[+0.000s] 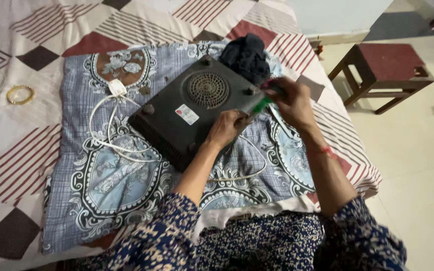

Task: The person uses a green screwdriver to scrape dust from the underside of a black electronic device, then wipes the surface with a dark cloth. The device is turned over and cleaned on multiple sides.

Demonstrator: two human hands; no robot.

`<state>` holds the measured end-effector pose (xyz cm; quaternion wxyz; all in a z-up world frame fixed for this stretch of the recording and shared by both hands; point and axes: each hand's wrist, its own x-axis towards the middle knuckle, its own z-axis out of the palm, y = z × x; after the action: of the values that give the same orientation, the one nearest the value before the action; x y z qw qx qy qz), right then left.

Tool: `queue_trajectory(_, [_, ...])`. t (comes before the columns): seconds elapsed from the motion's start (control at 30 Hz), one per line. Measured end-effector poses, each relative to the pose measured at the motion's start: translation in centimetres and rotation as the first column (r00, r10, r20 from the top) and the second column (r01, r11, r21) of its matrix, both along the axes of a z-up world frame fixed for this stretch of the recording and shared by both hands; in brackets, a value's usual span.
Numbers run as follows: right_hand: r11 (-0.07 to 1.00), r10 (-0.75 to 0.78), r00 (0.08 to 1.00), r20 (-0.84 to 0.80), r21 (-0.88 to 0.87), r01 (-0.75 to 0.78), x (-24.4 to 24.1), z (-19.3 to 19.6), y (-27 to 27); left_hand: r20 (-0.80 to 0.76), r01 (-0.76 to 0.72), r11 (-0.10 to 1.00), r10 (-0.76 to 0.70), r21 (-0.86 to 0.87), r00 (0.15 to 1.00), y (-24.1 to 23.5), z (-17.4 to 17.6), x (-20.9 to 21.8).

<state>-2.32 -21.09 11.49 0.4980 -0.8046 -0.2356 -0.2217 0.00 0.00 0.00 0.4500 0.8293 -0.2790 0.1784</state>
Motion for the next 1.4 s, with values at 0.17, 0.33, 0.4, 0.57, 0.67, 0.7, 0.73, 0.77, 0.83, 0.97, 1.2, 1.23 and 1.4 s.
queue_trajectory(0.17, [0.912,-0.200,0.953,-0.228,0.311,0.266,0.6,-3.5,-9.6,0.085,-0.263,0.958,0.254,0.119,0.964,5.5,1.7,-0.1])
queue_trajectory(0.33, [0.883,-0.365,0.821,-0.439,0.118,0.455,4.9,-11.0,-10.8,0.204,-0.562,0.760,0.524,0.325,0.827,11.5,0.8,0.0])
queue_trajectory(0.4, [0.858,-0.513,0.758,-0.403,-0.231,0.458,5.6,-13.9,-10.0,0.162,-0.599,0.682,0.593,0.419,0.789,12.7,-0.4,-0.6])
queue_trajectory(0.57, [0.666,-0.612,0.764,0.206,-0.388,0.638,12.2,-14.4,-8.0,0.087,-0.573,0.708,0.595,0.413,0.799,12.7,-1.3,-0.3])
queue_trajectory(0.67, [0.774,-0.541,0.831,0.126,-0.312,0.551,20.6,-12.9,-5.5,0.081,-0.567,0.706,0.594,0.424,0.800,12.8,-0.9,-0.4])
queue_trajectory(0.7, [0.847,-0.430,0.882,0.193,-0.254,0.468,23.0,-12.9,-4.6,0.080,-0.570,0.701,0.599,0.429,0.797,12.8,-0.8,-0.6])
queue_trajectory(0.73, [0.895,-0.335,0.925,0.181,-0.244,0.372,24.6,-13.3,-3.7,0.079,-0.570,0.704,0.598,0.423,0.797,12.9,-0.7,-0.9])
queue_trajectory(0.77, [0.933,-0.240,0.955,0.174,-0.231,0.277,26.1,-13.7,-3.0,0.082,-0.570,0.709,0.595,0.415,0.800,12.9,-0.5,-1.1])
queue_trajectory(0.83, [0.908,-0.223,0.961,0.163,-0.325,0.265,28.0,-14.7,-1.5,0.077,-0.566,0.712,0.593,0.416,0.802,13.0,-0.1,-1.2])
queue_trajectory(0.97, [0.804,-0.287,0.910,0.298,-0.442,0.398,28.4,-14.8,-0.6,0.058,-0.559,0.708,0.596,0.431,0.801,12.7,0.1,-1.2])
queue_trajectory(1.2, [0.811,-0.303,0.861,0.409,-0.363,0.458,22.3,-8.7,1.0,0.095,-0.584,0.703,0.603,0.406,0.792,12.8,-0.1,-1.3])
queue_trajectory(1.23, [0.849,-0.318,0.857,0.405,-0.282,0.448,21.2,-7.7,1.4,0.094,-0.585,0.708,0.602,0.397,0.793,12.8,-0.1,-1.2])
queue_trajectory(1.4, [0.896,-0.384,0.799,0.462,-0.023,0.443,17.9,-1.7,1.0,0.094,-0.576,0.724,0.590,0.379,0.802,13.2,-0.9,-1.2])
